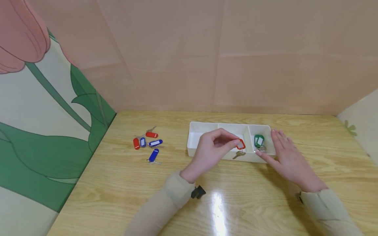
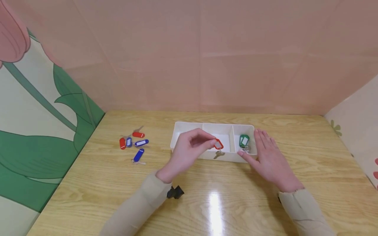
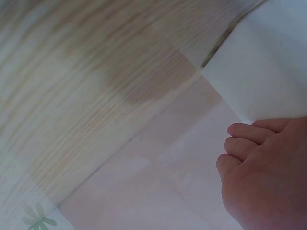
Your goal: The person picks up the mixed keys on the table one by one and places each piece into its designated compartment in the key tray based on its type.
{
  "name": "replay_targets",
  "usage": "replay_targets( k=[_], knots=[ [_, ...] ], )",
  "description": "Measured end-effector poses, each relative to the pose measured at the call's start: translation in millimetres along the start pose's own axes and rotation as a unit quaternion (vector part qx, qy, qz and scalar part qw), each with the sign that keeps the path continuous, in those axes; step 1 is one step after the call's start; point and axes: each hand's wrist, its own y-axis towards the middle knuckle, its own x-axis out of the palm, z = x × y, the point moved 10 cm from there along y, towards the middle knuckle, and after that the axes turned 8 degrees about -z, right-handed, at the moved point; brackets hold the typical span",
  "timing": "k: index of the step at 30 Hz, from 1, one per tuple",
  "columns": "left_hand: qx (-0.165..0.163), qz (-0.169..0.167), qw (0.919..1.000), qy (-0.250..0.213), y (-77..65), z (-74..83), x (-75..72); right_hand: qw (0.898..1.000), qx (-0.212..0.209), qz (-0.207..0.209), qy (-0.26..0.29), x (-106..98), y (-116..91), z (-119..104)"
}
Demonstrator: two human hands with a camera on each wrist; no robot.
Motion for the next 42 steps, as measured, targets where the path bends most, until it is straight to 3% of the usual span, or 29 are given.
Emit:
replay_targets(
  k=[24,33,42],
  knots=[
    [0.006,0.026,0.9987,0.043,27.9,6.4,-18.4,1.0,0.0,0.0,-0.013,1.5,2.2,0.4],
    [-0.009,0.023,0.9978,0.062,37.4,-1.6,-22.4,1.0,-0.003,0.001,-0.018,1.7,2.2,0.9],
    [-0.044,0.036,0.9952,0.08,43.6,-20.2,-29.7,1.0,-0.002,0.003,-0.017,1.6,1.3,1.0]
  ],
)
